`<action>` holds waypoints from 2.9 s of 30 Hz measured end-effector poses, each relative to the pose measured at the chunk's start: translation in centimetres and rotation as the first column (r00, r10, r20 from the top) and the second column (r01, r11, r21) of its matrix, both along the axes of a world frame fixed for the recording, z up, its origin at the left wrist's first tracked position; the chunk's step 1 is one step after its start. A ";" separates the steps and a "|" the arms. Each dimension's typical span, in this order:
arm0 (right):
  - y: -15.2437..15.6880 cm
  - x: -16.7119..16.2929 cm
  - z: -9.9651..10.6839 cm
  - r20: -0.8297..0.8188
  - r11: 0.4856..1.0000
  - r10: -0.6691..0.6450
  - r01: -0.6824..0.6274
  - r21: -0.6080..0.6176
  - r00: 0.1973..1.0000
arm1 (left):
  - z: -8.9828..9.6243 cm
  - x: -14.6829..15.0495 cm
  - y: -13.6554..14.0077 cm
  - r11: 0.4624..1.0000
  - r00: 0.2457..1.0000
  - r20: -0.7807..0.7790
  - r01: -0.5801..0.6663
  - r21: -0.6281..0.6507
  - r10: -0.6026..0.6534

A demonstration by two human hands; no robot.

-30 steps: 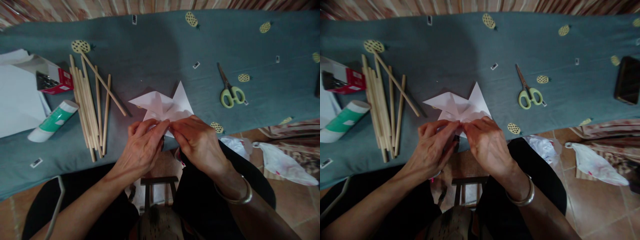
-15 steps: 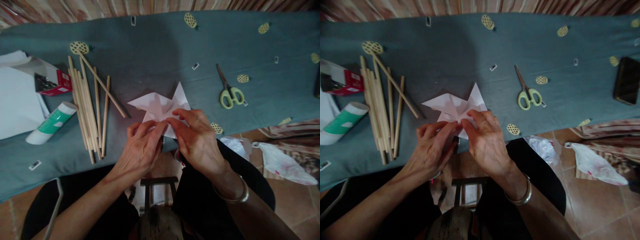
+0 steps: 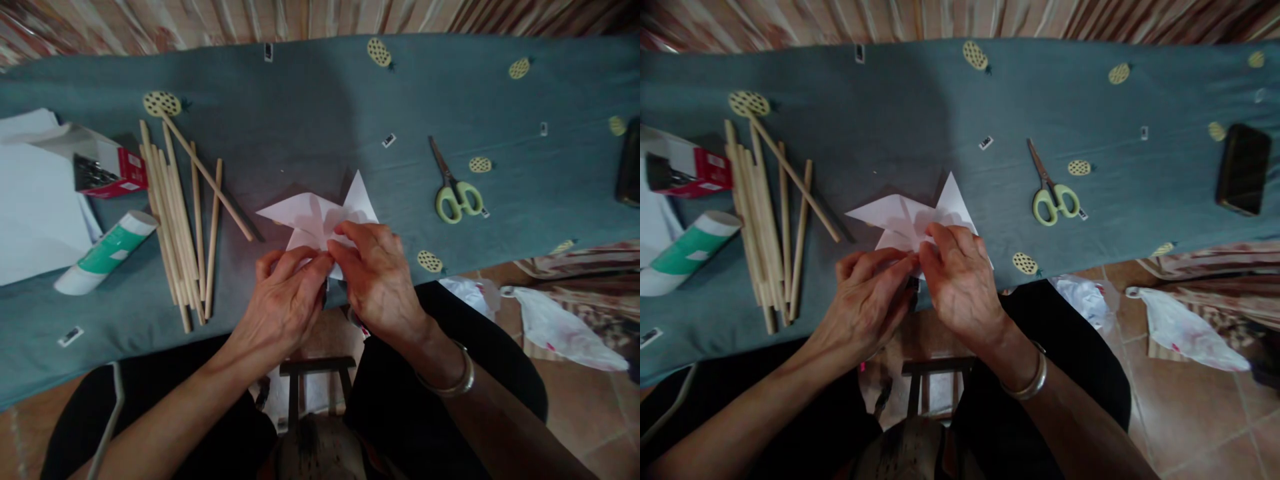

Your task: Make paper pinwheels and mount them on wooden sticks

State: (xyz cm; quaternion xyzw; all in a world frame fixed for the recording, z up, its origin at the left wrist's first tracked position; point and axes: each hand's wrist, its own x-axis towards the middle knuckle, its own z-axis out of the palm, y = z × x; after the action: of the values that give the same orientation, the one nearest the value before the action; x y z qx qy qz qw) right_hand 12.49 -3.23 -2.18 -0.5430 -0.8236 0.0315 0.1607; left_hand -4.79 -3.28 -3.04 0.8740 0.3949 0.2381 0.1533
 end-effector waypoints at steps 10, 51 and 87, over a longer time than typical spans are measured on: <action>0.6 0.8 -0.8 -0.122 1.000 0.003 -0.003 0.001 0.992 | -0.1 0.1 0.0 0.999 1.000 -0.029 -0.008 0.053 0.009; -1.3 3.1 0.1 -0.415 0.971 -0.233 0.186 -0.150 0.880 | -0.5 -2.1 -0.3 0.980 0.995 -0.023 -0.089 0.178 0.094; -3.4 2.9 0.1 -0.411 0.966 0.090 -0.179 -0.184 0.907 | -0.6 -2.5 -3.6 0.973 0.994 -0.109 0.036 0.226 -0.012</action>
State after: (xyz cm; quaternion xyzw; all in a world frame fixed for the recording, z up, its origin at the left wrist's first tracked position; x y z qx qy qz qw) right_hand 15.44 -6.60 -2.10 -0.4810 -0.8006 0.2427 0.2624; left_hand -7.28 -6.88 -3.66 0.9020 0.3622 0.2327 0.0337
